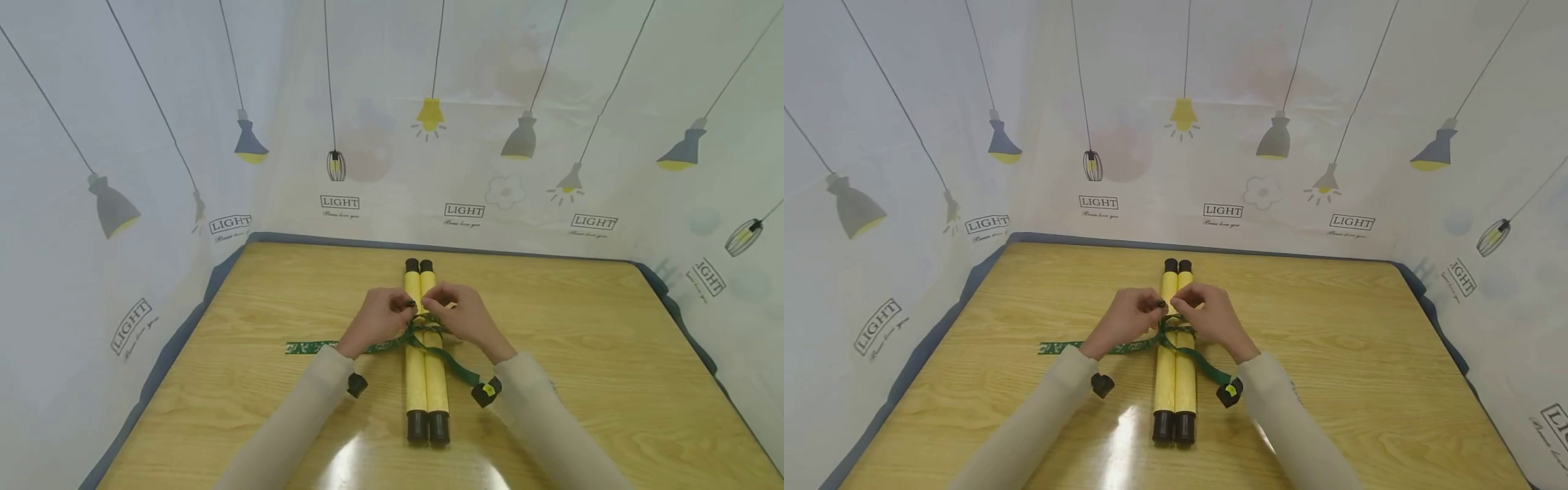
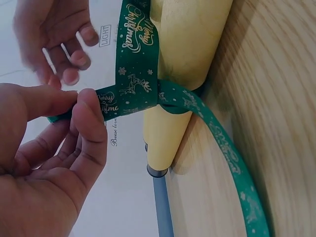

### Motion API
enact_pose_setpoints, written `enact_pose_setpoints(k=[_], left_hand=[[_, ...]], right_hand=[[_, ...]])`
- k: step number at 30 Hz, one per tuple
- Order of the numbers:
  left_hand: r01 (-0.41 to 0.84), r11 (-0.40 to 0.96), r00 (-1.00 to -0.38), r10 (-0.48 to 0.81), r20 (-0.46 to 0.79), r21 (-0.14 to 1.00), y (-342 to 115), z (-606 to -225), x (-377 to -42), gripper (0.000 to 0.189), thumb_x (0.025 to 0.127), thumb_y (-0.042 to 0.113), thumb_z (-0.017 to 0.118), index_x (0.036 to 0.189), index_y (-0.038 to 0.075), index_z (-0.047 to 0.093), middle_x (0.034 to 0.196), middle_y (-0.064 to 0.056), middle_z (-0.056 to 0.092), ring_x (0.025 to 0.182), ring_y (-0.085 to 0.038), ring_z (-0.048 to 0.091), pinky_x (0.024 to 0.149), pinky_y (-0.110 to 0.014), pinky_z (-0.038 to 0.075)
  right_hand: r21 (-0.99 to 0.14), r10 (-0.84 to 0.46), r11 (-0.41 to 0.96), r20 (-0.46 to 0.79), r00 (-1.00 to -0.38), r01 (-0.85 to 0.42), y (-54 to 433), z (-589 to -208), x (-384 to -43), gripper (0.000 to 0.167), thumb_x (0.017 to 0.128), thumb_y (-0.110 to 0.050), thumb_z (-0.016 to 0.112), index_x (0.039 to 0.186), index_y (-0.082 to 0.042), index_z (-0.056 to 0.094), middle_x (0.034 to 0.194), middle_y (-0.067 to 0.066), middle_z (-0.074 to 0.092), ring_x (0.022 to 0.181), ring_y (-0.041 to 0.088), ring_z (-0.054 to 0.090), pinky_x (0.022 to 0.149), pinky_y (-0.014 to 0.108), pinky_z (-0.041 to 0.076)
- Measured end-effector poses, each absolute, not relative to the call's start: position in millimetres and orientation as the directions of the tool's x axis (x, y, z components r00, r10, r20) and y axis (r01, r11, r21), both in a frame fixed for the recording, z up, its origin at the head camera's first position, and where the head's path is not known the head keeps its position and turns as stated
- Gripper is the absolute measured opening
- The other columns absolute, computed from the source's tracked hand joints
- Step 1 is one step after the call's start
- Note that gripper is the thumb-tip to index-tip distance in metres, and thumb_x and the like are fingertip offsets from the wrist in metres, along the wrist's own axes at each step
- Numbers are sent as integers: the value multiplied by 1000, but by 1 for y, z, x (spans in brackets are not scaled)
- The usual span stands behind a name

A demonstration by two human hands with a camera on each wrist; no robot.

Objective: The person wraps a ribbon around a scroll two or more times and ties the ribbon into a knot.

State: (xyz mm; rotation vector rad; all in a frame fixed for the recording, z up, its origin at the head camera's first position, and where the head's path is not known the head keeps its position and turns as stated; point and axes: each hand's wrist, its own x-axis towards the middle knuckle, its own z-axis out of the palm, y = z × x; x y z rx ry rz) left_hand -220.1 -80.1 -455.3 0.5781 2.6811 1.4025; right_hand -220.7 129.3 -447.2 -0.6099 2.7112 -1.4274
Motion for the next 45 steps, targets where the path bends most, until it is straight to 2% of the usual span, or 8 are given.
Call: enact_pose_setpoints(k=[5, 9, 12, 19, 26, 31, 39, 45], left_hand=[[271, 496, -933, 345, 100, 825, -85, -459, -223, 12, 99, 14, 67, 102, 5, 74, 92, -11, 75, 74, -18, 72, 66, -29, 59], [248, 472, -935, 346, 81, 846, -88, -458, -222, 15, 100, 15, 66, 105, 3, 73, 93, -14, 75, 76, -28, 73, 65, -30, 58], [238, 463, -935, 348, 72, 854, -89, -456, -221, 15, 100, 17, 66, 105, 5, 73, 93, -14, 75, 78, -32, 73, 67, -31, 58], [244, 471, -934, 350, 74, 848, -91, -458, -222, 14, 101, 18, 65, 105, 8, 73, 92, -11, 74, 79, -29, 73, 68, -32, 57], [231, 469, -933, 356, 57, 852, -93, -462, -224, 17, 101, 16, 63, 109, 3, 71, 92, -10, 72, 77, -23, 71, 65, -31, 57], [216, 471, -935, 353, 42, 855, -96, -463, -225, 20, 102, 17, 62, 112, 1, 70, 97, -18, 72, 79, -30, 72, 64, -32, 57], [199, 457, -936, 352, 29, 867, -99, -464, -226, 22, 103, 18, 62, 115, 1, 68, 97, -20, 72, 82, -37, 71, 64, -32, 56], [202, 453, -940, 338, 43, 868, -103, -466, -226, 16, 102, 15, 63, 110, 2, 69, 98, -23, 71, 81, -40, 71, 62, -30, 55]], right_hand=[[-751, -433, 541, 137, -891, -379, 138, -453, -216, 17, 98, -29, 71, 107, -15, 73, 95, 0, 74, 84, 14, 66, 73, 32, 54], [-737, -507, 548, 82, -858, -395, 142, -462, -210, 24, 94, -28, 76, 110, -11, 73, 90, -4, 70, 79, 13, 63, 69, 28, 53], [-713, -552, 555, 71, -831, -429, 144, -470, -205, 28, 90, -31, 81, 107, -11, 73, 87, -4, 68, 75, 11, 61, 66, 25, 51], [-654, -601, 544, 132, -788, -525, 151, -480, -201, 6, 93, -21, 77, 92, -15, 76, 81, -6, 70, 69, 5, 56, 64, 23, 49], [-665, -582, 559, 110, -806, -494, 166, -483, -204, 5, 95, -21, 74, 96, -18, 77, 85, -8, 73, 75, 1, 62, 71, 23, 53], [-667, -566, 570, 105, -818, -480, 180, -482, -205, 7, 96, -25, 73, 98, -20, 77, 86, -9, 73, 76, 2, 63, 70, 24, 54], [-666, -510, 606, 94, -855, -435, 210, -477, -202, 7, 96, -34, 73, 99, -28, 77, 87, -13, 72, 79, 3, 64, 73, 27, 54], [-666, -502, 619, 70, -862, -415, 233, -472, -198, 11, 98, -37, 71, 100, -28, 77, 90, -12, 73, 80, 3, 64, 73, 28, 53]])
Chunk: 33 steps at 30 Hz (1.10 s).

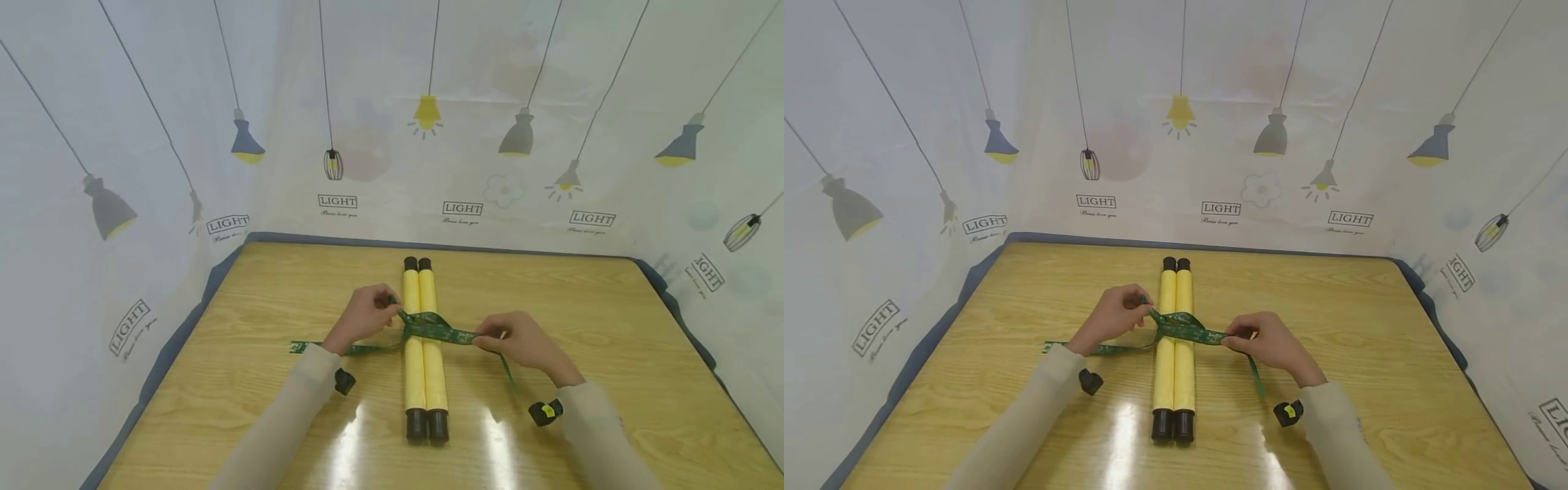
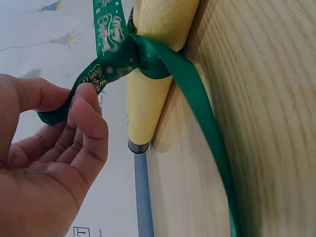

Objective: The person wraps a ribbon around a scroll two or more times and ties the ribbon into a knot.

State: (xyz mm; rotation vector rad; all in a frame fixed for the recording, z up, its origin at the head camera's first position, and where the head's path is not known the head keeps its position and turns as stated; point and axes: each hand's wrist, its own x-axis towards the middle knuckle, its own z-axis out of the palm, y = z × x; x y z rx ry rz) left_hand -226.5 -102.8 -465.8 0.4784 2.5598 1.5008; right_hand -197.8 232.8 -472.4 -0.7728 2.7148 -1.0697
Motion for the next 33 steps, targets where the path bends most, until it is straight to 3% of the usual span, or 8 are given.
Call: enact_pose_setpoints(k=[13, 23, 33], left_hand=[[148, 448, -961, 277, 20, 882, -107, -473, -233, 8, 99, 12, 63, 105, 7, 67, 101, -22, 73, 78, -32, 72, 64, -30, 55], [104, 461, -973, 232, -6, 882, -110, -476, -235, 7, 99, 13, 62, 104, 9, 67, 97, -19, 73, 74, -25, 70, 59, -30, 53], [96, 512, -977, 212, -17, 854, -111, -485, -237, 11, 99, 18, 63, 104, 10, 70, 92, -13, 70, 72, -22, 65, 58, -29, 48]], right_hand=[[-708, -529, 614, -40, -848, -350, 268, -474, -187, 12, 97, -37, 71, 100, -26, 76, 101, -6, 74, 79, 7, 61, 67, 27, 50], [-763, -559, 588, -143, -817, -269, 287, -476, -181, 15, 97, -32, 72, 96, -17, 77, 91, -1, 72, 72, 8, 53, 62, 27, 45], [-723, -567, 636, -200, -799, -270, 286, -483, -179, 13, 96, -32, 73, 95, -19, 75, 92, -4, 71, 78, 7, 56, 68, 27, 49]])
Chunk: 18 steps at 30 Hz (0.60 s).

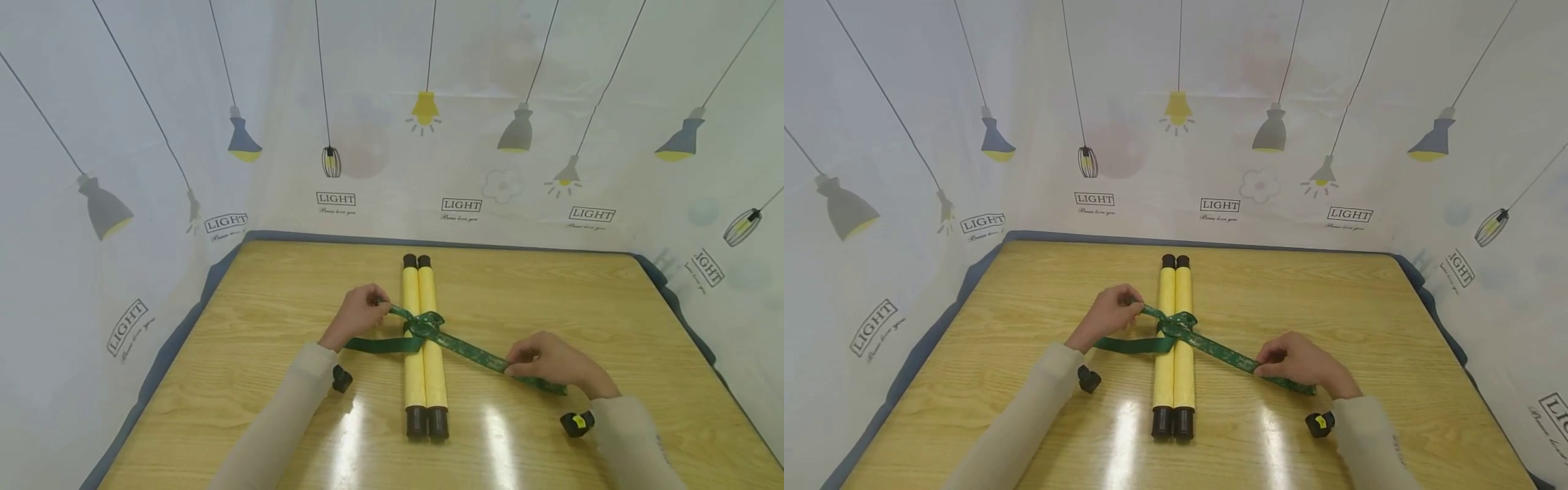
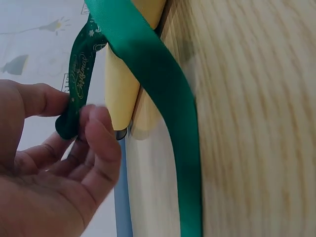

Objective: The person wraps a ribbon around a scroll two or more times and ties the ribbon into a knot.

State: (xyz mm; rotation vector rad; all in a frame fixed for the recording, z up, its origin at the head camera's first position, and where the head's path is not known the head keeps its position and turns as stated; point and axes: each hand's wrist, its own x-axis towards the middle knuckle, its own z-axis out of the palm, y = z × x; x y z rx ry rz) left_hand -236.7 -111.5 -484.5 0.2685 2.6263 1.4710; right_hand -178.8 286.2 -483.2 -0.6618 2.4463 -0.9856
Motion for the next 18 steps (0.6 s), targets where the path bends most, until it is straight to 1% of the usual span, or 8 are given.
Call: enact_pose_setpoints(k=[2, 6, 9, 13, 18], left_hand=[[103, 549, -979, 205, -14, 829, -111, -486, -236, 12, 99, 21, 64, 104, 12, 71, 95, -10, 69, 76, -20, 63, 63, -29, 49], [123, 604, -981, 194, 4, 787, -111, -485, -234, 18, 99, 25, 67, 110, 13, 75, 109, -8, 67, 88, -20, 59, 73, -33, 49], [150, 615, -979, 200, 30, 775, -110, -481, -231, 22, 98, 26, 68, 115, 12, 75, 115, -8, 64, 93, -22, 56, 75, -34, 48], [241, 601, -961, 257, 101, 762, -106, -471, -227, 22, 97, 21, 70, 115, 10, 75, 110, -8, 65, 92, -21, 55, 74, -34, 48], [400, 566, -896, 407, 178, 721, -97, -463, -221, 18, 95, 14, 73, 111, 5, 75, 102, -7, 68, 83, -18, 56, 69, -31, 48]], right_hand=[[-707, -548, 657, -210, -810, -261, 283, -483, -180, 15, 96, -35, 73, 97, -20, 75, 95, -4, 72, 83, 8, 60, 72, 28, 50], [-682, -495, 688, -193, -847, -247, 274, -479, -185, 19, 97, -40, 71, 104, -22, 75, 102, -4, 73, 92, 12, 65, 78, 35, 53], [-662, -469, 700, -142, -872, -268, 268, -475, -190, 21, 99, -40, 68, 108, -22, 74, 104, -5, 74, 95, 13, 66, 81, 37, 54], [-642, -444, 710, -88, -892, -290, 259, -470, -197, 21, 101, -39, 65, 108, -21, 74, 102, -5, 73, 94, 13, 65, 81, 36, 54], [-639, -444, 697, -29, -895, -325, 240, -465, -206, 24, 102, -36, 64, 112, -17, 73, 102, -3, 73, 93, 13, 64, 80, 35, 53]])
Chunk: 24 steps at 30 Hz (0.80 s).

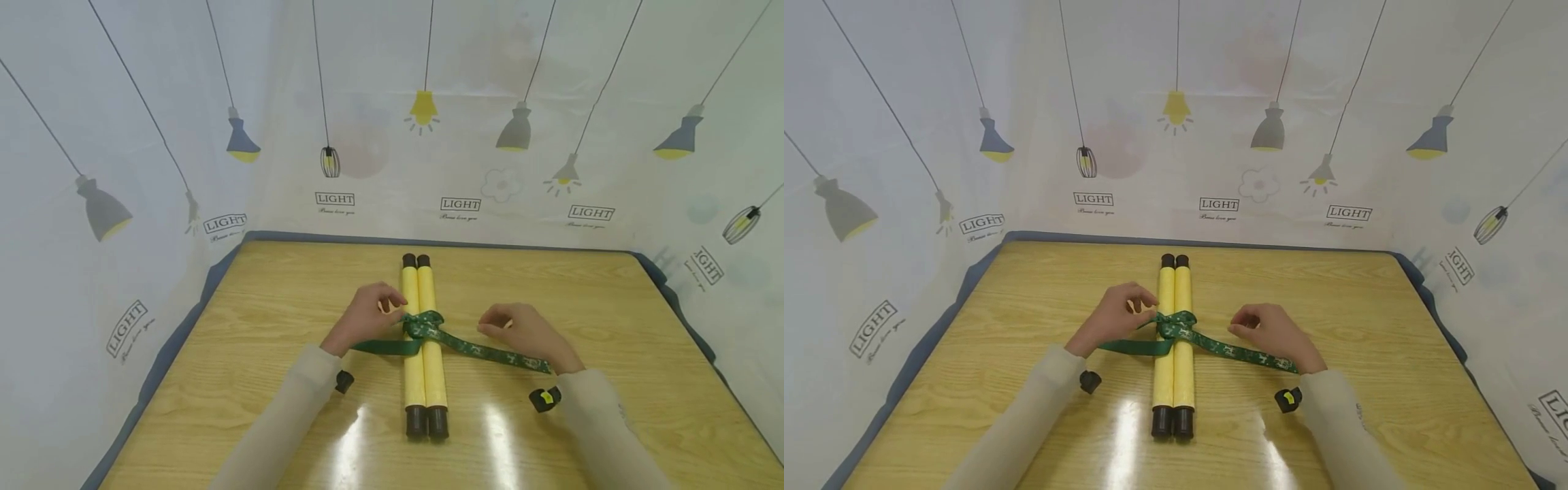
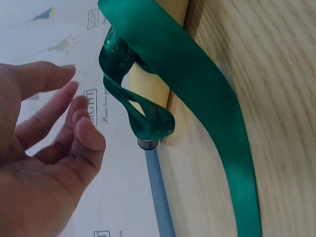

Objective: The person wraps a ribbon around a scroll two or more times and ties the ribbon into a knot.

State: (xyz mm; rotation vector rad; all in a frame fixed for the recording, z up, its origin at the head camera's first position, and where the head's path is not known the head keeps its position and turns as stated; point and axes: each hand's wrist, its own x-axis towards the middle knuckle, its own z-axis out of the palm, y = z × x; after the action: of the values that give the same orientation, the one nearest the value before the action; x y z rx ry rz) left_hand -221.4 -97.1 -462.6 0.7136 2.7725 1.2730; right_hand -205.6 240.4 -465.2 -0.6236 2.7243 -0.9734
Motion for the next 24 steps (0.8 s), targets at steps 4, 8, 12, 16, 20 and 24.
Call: enact_pose_setpoints(k=[4, 8, 12, 16, 20, 24], left_hand=[[447, 582, -865, 475, 163, 679, -89, -463, -219, 15, 94, 17, 76, 107, 8, 76, 97, -1, 67, 78, -12, 54, 65, -25, 46], [452, 585, -849, 514, 123, 673, -81, -465, -217, 16, 92, 16, 78, 106, 8, 78, 96, -2, 66, 73, -10, 55, 63, -23, 47], [459, 600, -833, 547, 83, 655, -73, -466, -217, 18, 92, 15, 79, 107, 6, 78, 99, -6, 66, 72, -10, 54, 62, -22, 47], [485, 641, -824, 562, 66, 595, -69, -467, -217, 19, 92, 18, 79, 108, 7, 79, 98, -4, 65, 74, -9, 54, 63, -21, 48], [512, 657, -816, 573, 75, 552, -69, -468, -218, 17, 92, 18, 78, 107, 8, 80, 97, -2, 65, 78, -8, 55, 66, -20, 49], [522, 666, -814, 575, 80, 533, -69, -473, -218, 13, 93, 15, 77, 105, 10, 81, 96, 0, 64, 81, -8, 56, 70, -19, 50]], right_hand=[[-643, -447, 681, 13, -894, -350, 219, -464, -214, 25, 102, -33, 64, 114, -13, 72, 99, -1, 72, 90, 15, 64, 76, 34, 52], [-646, -447, 666, 54, -893, -373, 197, -465, -222, 23, 101, -28, 67, 114, -9, 73, 97, 2, 72, 88, 17, 64, 73, 33, 52], [-651, -450, 655, 70, -890, -382, 177, -467, -228, 21, 100, -21, 68, 114, -6, 73, 101, 5, 73, 88, 18, 66, 75, 34, 55], [-641, -449, 667, 61, -891, -380, 163, -470, -233, 20, 99, -20, 70, 113, -6, 74, 104, 6, 74, 89, 18, 67, 77, 35, 56], [-628, -454, 676, 59, -889, -387, 153, -474, -236, 18, 97, -21, 72, 109, -7, 75, 100, 6, 74, 84, 16, 66, 74, 32, 56], [-621, -467, 674, 63, -882, -401, 148, -475, -238, 12, 96, -20, 73, 101, -9, 75, 93, 3, 73, 78, 12, 63, 71, 31, 54]])
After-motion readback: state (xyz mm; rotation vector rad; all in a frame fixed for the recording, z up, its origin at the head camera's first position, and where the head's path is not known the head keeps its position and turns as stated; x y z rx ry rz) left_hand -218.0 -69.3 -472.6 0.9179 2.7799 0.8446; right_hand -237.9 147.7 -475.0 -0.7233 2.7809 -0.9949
